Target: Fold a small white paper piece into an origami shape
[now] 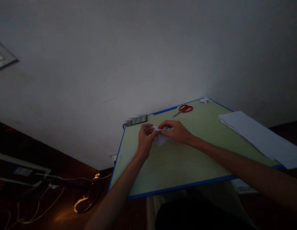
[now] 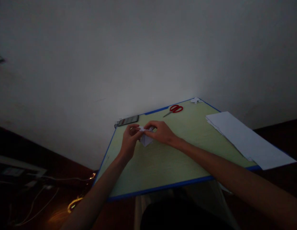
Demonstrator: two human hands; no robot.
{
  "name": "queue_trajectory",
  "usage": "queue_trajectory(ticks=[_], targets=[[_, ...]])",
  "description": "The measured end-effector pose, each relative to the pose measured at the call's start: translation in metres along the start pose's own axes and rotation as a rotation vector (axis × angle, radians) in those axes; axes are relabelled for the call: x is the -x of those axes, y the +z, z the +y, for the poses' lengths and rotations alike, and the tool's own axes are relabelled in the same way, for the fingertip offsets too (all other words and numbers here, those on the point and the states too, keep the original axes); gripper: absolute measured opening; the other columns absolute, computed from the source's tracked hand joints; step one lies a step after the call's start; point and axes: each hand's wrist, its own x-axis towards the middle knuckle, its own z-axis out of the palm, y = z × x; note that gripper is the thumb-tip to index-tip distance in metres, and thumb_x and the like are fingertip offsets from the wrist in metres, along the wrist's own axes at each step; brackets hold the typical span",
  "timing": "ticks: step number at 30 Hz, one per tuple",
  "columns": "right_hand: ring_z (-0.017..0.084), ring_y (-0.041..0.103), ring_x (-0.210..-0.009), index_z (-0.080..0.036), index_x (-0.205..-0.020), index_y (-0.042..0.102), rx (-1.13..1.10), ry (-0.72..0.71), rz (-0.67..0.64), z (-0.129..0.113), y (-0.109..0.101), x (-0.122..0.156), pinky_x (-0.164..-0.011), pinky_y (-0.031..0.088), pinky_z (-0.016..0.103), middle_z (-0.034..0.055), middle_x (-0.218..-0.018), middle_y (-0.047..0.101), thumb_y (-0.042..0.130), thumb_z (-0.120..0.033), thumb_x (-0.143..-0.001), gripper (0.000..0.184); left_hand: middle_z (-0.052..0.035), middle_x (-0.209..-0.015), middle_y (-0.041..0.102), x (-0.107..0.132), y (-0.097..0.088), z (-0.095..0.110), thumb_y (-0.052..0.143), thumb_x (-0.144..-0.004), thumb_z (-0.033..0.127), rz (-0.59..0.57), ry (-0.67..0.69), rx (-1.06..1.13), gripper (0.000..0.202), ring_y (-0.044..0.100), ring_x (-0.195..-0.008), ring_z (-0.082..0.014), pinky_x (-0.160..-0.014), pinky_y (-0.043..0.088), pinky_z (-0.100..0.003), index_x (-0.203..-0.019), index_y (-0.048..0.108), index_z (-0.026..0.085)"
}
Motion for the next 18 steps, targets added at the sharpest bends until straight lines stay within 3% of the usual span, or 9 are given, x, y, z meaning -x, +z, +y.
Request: queue_trajectory(ticks=[7,18], targets=[[0.020,0.074,-0.084,-0.019,-0.090,0.076,0.105,-0.009,0.020,-0.008,-0.001,0.003,-0.079,0.052,0.031,0.0037,-0.088,0.079,0.072,-0.024,-0.083,0.009,-0.0012,-0.084,0.064,0.001,-0.001,0.000,0.077,-0.069,0.026,-0.012,0.105,-0.122,0.038,0.059,-0.070,-0.0132,-0.060,0.046,-0.023,-0.101,0.058,0.018],[0.020,0.075,-0.080,-0.019,-0.089,0.077,0.172,-0.053,0.050,-0.010,0.003,0.006,-0.076,0.052,0.030,0.0038,-0.086,0.080,0.069,-0.020,-0.083,0.010,-0.0013,-0.083,0.063,0.001,0.000,-0.001,0.076,-0.068,0.023,-0.011,0.100,-0.130,0.036,0.058,-0.071,-0.0138,-0.060,0.045,-0.024,-0.099,0.060,0.018]])
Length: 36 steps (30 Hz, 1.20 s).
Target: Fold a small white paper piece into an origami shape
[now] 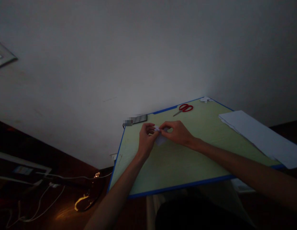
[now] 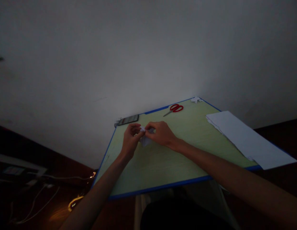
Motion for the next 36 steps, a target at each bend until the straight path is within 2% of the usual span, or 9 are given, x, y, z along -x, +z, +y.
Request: queue_trajectory(ticks=[12,22,28,36], targets=[[0.020,0.073,-0.085,-0.018,-0.092,0.076,-0.140,-0.003,-0.012,0.005,0.000,-0.002,-0.081,0.054,0.031,0.0046,-0.091,0.079,0.068,-0.021,-0.087,0.010,-0.0022,-0.085,0.064,-0.002,-0.001,-0.002,0.077,-0.067,0.025,0.021,-0.063,0.077,0.035,0.058,-0.070,-0.0134,-0.063,0.046,-0.025,-0.097,0.061,0.018],[0.019,0.073,-0.087,-0.018,-0.095,0.075,-0.116,0.016,0.029,0.008,0.000,-0.003,-0.081,0.056,0.031,0.0053,-0.094,0.079,0.071,-0.022,-0.086,0.010,-0.0022,-0.084,0.066,-0.002,0.000,-0.002,0.082,-0.067,0.030,-0.005,-0.101,0.156,0.039,0.060,-0.069,-0.0136,-0.057,0.044,-0.023,-0.099,0.064,0.017],[0.019,0.072,-0.089,-0.018,-0.095,0.075,-0.166,0.040,0.061,0.009,-0.002,-0.005,-0.082,0.056,0.033,0.0057,-0.096,0.078,0.070,-0.025,-0.086,0.011,-0.0047,-0.081,0.072,-0.002,-0.001,-0.002,0.084,-0.067,0.031,-0.050,-0.123,0.192,0.036,0.064,-0.069,-0.0149,-0.061,0.046,-0.026,-0.097,0.071,0.015],[0.019,0.071,-0.090,-0.019,-0.101,0.074,-0.301,0.082,0.055,0.013,-0.003,-0.006,-0.079,0.057,0.032,0.0071,-0.102,0.077,0.071,-0.026,-0.083,0.020,-0.0062,-0.083,0.076,-0.002,-0.001,-0.002,0.090,-0.062,0.030,-0.014,-0.137,0.253,0.038,0.069,-0.073,-0.0171,-0.071,0.052,-0.030,-0.094,0.074,0.015]])
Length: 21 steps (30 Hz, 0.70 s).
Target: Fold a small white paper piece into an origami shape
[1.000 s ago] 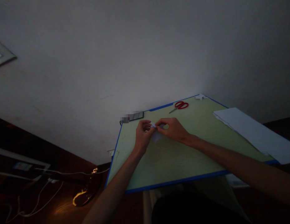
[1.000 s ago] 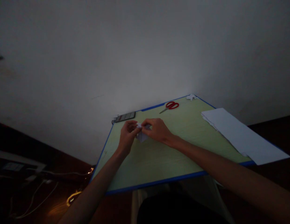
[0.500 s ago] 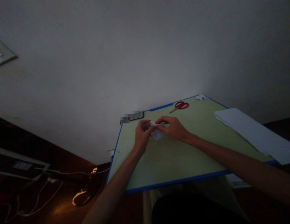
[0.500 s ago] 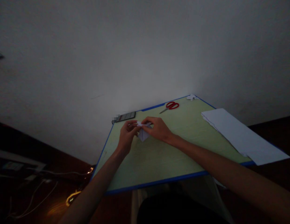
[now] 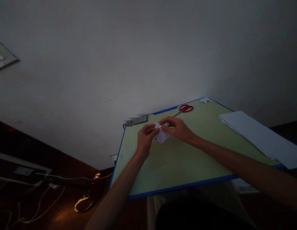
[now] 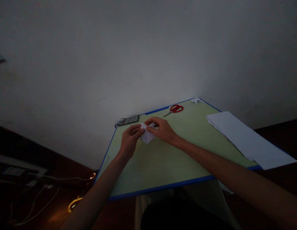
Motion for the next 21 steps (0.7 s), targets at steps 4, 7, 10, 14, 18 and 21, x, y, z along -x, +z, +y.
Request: queue_trajectory(ticks=[4,7,10,14,18,21], targets=[[0.018,0.069,-0.084,-0.019,-0.100,0.074,0.011,0.007,-0.001,-0.0008,-0.0010,-0.0004,-0.076,0.056,0.031,0.0065,-0.099,0.077,0.073,-0.027,-0.082,0.021,-0.0073,-0.082,0.077,-0.0012,-0.0011,-0.0023,0.094,-0.057,0.028,0.031,-0.022,0.041,0.042,0.071,-0.074,-0.0185,-0.075,0.054,-0.033,-0.093,0.076,0.014],[0.018,0.069,-0.085,-0.019,-0.102,0.075,0.008,0.006,-0.007,-0.0027,-0.0018,-0.0009,-0.076,0.056,0.031,0.0062,-0.099,0.077,0.073,-0.027,-0.082,0.022,-0.0079,-0.081,0.077,-0.0007,-0.0009,-0.0025,0.093,-0.058,0.029,0.032,-0.025,0.053,0.039,0.070,-0.073,-0.0184,-0.076,0.055,-0.034,-0.091,0.078,0.014],[0.018,0.069,-0.087,-0.019,-0.105,0.074,-0.003,-0.022,-0.008,-0.0048,-0.0023,-0.0010,-0.079,0.056,0.031,0.0057,-0.097,0.076,0.073,-0.028,-0.083,0.024,-0.0074,-0.082,0.078,-0.0006,-0.0006,-0.0020,0.092,-0.061,0.030,0.009,-0.011,0.057,0.035,0.069,-0.072,-0.0171,-0.075,0.054,-0.032,-0.091,0.079,0.015],[0.018,0.070,-0.088,-0.019,-0.107,0.074,-0.025,-0.045,0.004,-0.0066,-0.0017,-0.0006,-0.081,0.057,0.032,0.0051,-0.093,0.075,0.075,-0.030,-0.083,0.027,-0.0068,-0.084,0.077,-0.0026,-0.0021,-0.0023,0.091,-0.064,0.032,-0.040,0.007,0.025,0.032,0.068,-0.073,-0.0160,-0.072,0.052,-0.030,-0.089,0.078,0.015],[0.018,0.070,-0.089,-0.019,-0.106,0.072,-0.090,-0.032,-0.006,-0.0062,0.0009,-0.0004,-0.082,0.058,0.032,0.0056,-0.094,0.074,0.077,-0.032,-0.082,0.028,-0.0038,-0.080,0.074,-0.0047,-0.0038,-0.0029,0.091,-0.063,0.033,-0.033,0.018,0.039,0.031,0.065,-0.071,-0.0141,-0.070,0.049,-0.028,-0.084,0.075,0.016],[0.017,0.071,-0.088,-0.020,-0.119,0.066,-0.154,0.009,-0.021,-0.0056,0.0029,0.0011,-0.081,0.060,0.032,0.0061,-0.102,0.072,0.075,-0.031,-0.082,0.039,-0.0002,-0.072,0.069,-0.0060,-0.0044,-0.0007,0.091,-0.061,0.034,0.019,0.018,0.079,0.031,0.060,-0.066,-0.0119,-0.067,0.046,-0.026,-0.078,0.071,0.017]])
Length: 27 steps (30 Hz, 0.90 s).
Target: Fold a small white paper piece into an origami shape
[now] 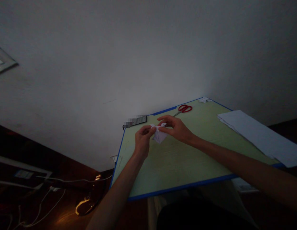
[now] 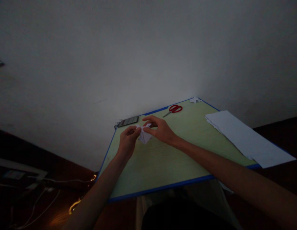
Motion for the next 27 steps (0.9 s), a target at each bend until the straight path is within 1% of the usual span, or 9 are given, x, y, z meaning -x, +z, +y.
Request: queue_trajectory(ticks=[3,6,9,13,17,20,22,25,27], targets=[[0.017,0.071,-0.088,-0.023,-0.134,0.055,0.061,-0.032,-0.037,-0.001,0.001,0.004,-0.083,0.060,0.034,0.0076,-0.114,0.068,0.072,-0.025,-0.083,0.054,0.0022,-0.067,0.062,-0.002,-0.002,0.004,0.091,-0.058,0.036,0.047,-0.010,0.044,0.035,0.055,-0.062,-0.0103,-0.063,0.044,-0.024,-0.072,0.066,0.017],[0.017,0.069,-0.090,-0.025,-0.141,0.050,0.219,-0.167,-0.094,-0.003,0.000,0.007,-0.086,0.058,0.036,0.0084,-0.117,0.065,0.068,-0.018,-0.083,0.061,0.0015,-0.068,0.059,-0.005,-0.005,0.005,0.091,-0.056,0.040,0.065,-0.014,0.076,0.039,0.053,-0.063,-0.0099,-0.061,0.042,-0.023,-0.069,0.063,0.016],[0.018,0.066,-0.090,-0.025,-0.137,0.056,0.337,-0.310,-0.128,-0.003,-0.001,0.008,-0.088,0.055,0.037,0.0078,-0.112,0.066,0.064,-0.014,-0.087,0.051,0.0006,-0.071,0.060,-0.007,-0.007,0.002,0.091,-0.057,0.044,0.066,-0.025,0.077,0.043,0.053,-0.064,-0.0094,-0.061,0.042,-0.022,-0.072,0.063,0.015],[0.021,0.065,-0.095,-0.024,-0.114,0.071,0.457,-0.388,-0.138,-0.002,-0.003,0.008,-0.091,0.052,0.038,0.0072,-0.099,0.067,0.059,-0.015,-0.093,0.026,-0.0011,-0.081,0.064,-0.005,-0.003,-0.001,0.085,-0.066,0.052,0.055,-0.029,0.026,0.044,0.057,-0.069,-0.0112,-0.062,0.043,-0.023,-0.083,0.063,0.017],[0.019,0.066,-0.091,-0.022,-0.105,0.073,0.409,-0.368,-0.117,-0.004,-0.004,0.007,-0.089,0.053,0.035,0.0062,-0.097,0.069,0.062,-0.019,-0.092,0.018,0.0011,-0.084,0.066,-0.001,0.001,0.000,0.085,-0.068,0.050,0.060,-0.046,0.043,0.047,0.060,-0.068,-0.0114,-0.059,0.043,-0.022,-0.091,0.058,0.021],[0.017,0.066,-0.083,-0.022,-0.104,0.073,0.333,-0.284,-0.033,-0.005,-0.004,0.005,-0.083,0.055,0.033,0.0050,-0.095,0.069,0.067,-0.023,-0.089,0.016,0.0008,-0.083,0.068,0.000,0.002,0.003,0.090,-0.063,0.043,0.044,-0.023,0.044,0.049,0.064,-0.069,-0.0124,-0.064,0.049,-0.025,-0.090,0.056,0.021],[0.016,0.066,-0.081,-0.023,-0.113,0.070,0.267,-0.208,0.035,-0.004,-0.004,0.002,-0.081,0.056,0.032,0.0040,-0.094,0.070,0.069,-0.024,-0.088,0.025,0.0006,-0.079,0.069,0.000,0.002,0.004,0.091,-0.063,0.040,0.021,-0.004,0.022,0.049,0.066,-0.069,-0.0138,-0.068,0.052,-0.028,-0.093,0.058,0.020],[0.017,0.067,-0.081,-0.024,-0.131,0.060,0.135,-0.123,0.111,-0.001,-0.005,-0.001,-0.080,0.057,0.032,0.0021,-0.091,0.069,0.072,-0.024,-0.084,0.048,-0.0007,-0.077,0.072,0.001,0.001,0.005,0.091,-0.064,0.037,-0.024,0.038,-0.063,0.049,0.067,-0.067,-0.0143,-0.070,0.055,-0.030,-0.102,0.064,0.019],[0.017,0.068,-0.081,-0.023,-0.129,0.061,0.122,-0.104,0.150,-0.001,-0.006,-0.003,-0.081,0.056,0.033,0.0019,-0.090,0.070,0.074,-0.026,-0.083,0.049,-0.0035,-0.081,0.074,0.001,0.001,0.005,0.090,-0.066,0.036,-0.042,0.080,-0.120,0.042,0.067,-0.066,-0.0137,-0.069,0.055,-0.029,-0.097,0.069,0.017]])
